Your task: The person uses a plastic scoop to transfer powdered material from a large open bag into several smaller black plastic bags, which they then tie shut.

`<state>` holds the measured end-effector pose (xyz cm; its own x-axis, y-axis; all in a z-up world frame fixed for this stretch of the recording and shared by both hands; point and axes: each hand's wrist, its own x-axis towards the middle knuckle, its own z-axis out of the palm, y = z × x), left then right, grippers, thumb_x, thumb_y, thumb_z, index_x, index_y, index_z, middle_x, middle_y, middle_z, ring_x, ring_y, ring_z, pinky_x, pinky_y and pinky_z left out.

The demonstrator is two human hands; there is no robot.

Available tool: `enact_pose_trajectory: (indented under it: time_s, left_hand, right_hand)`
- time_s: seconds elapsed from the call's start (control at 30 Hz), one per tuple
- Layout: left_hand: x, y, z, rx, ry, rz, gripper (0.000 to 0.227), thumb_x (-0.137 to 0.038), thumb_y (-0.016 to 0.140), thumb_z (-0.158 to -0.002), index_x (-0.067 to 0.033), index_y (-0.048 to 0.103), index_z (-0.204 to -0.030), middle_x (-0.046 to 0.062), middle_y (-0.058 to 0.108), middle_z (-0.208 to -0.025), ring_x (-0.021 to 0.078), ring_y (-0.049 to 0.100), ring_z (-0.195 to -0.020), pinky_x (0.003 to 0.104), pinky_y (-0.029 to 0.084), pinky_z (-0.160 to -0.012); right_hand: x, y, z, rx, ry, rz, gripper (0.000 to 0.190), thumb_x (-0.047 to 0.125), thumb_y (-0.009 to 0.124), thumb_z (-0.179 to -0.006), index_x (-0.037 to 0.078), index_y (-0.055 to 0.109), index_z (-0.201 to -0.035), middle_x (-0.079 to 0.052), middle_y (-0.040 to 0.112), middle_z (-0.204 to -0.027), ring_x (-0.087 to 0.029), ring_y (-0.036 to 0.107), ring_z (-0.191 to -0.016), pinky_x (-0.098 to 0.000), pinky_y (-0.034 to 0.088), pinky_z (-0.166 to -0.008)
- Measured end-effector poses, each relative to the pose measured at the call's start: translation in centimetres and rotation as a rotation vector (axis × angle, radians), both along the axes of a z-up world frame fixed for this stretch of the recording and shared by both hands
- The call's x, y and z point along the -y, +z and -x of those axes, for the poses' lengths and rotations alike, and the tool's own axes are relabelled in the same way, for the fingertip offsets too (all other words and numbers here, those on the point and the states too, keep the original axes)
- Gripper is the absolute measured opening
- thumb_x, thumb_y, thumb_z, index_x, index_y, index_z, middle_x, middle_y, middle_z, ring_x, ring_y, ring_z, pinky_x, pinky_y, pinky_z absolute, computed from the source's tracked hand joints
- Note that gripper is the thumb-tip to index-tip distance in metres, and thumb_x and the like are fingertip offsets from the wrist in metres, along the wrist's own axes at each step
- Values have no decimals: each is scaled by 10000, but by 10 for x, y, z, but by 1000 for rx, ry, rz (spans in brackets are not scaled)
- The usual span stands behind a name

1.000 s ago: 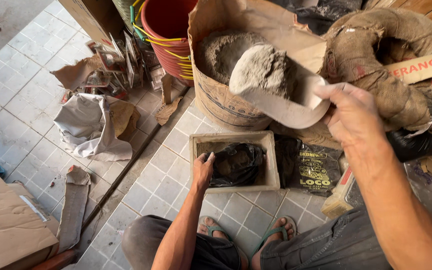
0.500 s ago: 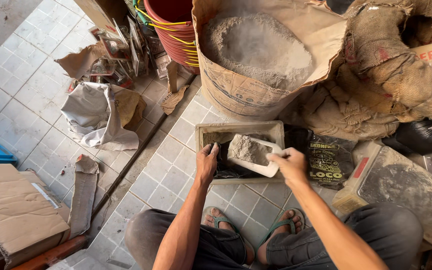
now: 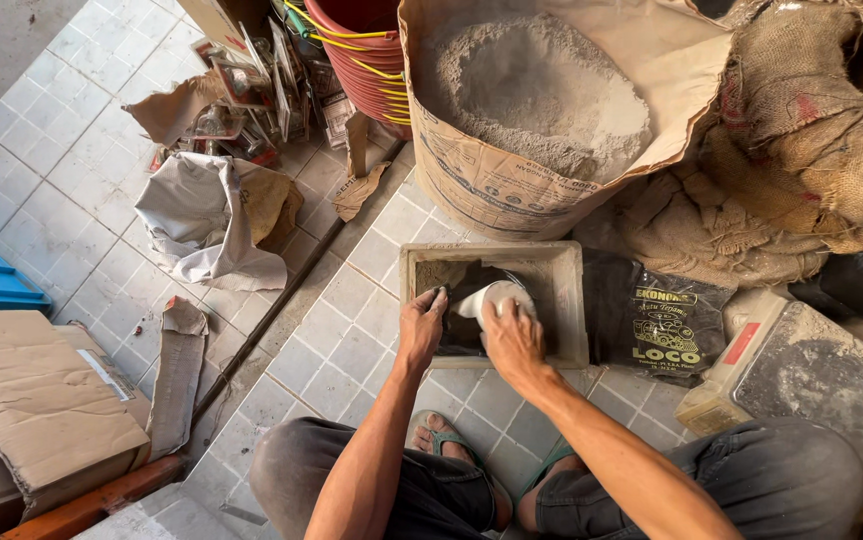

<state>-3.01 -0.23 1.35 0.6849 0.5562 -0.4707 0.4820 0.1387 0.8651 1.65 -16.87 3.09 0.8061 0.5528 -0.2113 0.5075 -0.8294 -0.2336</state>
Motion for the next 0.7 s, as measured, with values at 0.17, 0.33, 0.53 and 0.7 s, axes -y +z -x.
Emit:
enact_pose_trajectory:
  time_s: [0.17, 0.33, 0.53, 0.7]
  left_hand:
    - [-2, -6, 5, -19, -36, -24, 294, -361, 731, -1019, -160, 848, -1199, 156, 816, -982, 229, 695, -1007, 441, 537, -929]
    - [-4, -11, 2, 4, -19, -3, 319, -364, 727, -1036, -131, 835, -1225, 154, 808, -1041, 213, 646, -1051, 447, 528, -975]
    - [-8, -22, -2, -7, 4, -8, 316, -384, 726, -1036, -142, 842, -1202, 164, 812, -1006, 237, 690, -1033, 450, 536, -956]
    - [-4, 3, 0, 92, 62, 159, 352, -295, 661, -1079, -118, 676, -775, -36, 613, -715, 73, 465, -725, 239, 358, -670]
  right_hand:
    - [46, -7, -16, 53, -26, 81, 436, 353, 826, -873, 174, 596, -1197, -113, 604, -1046, -386, 733, -1010, -542, 636, -768]
    - [92, 40, -17, 59, -313, -205, 459, 444, 859, -792, 137, 621, -1037, -129, 655, -978, -429, 749, -924, -567, 613, -739]
    - [105, 206, -21, 142, -514, -751, 506, 316, 1035, -732, 22, 644, -864, -198, 651, -758, -324, 697, -746, -391, 553, -682]
    - [84, 320, -67, 468, -285, -892, 511, 291, 942, -882, -86, 625, -1019, -166, 666, -929, -214, 554, -742, -325, 386, -570]
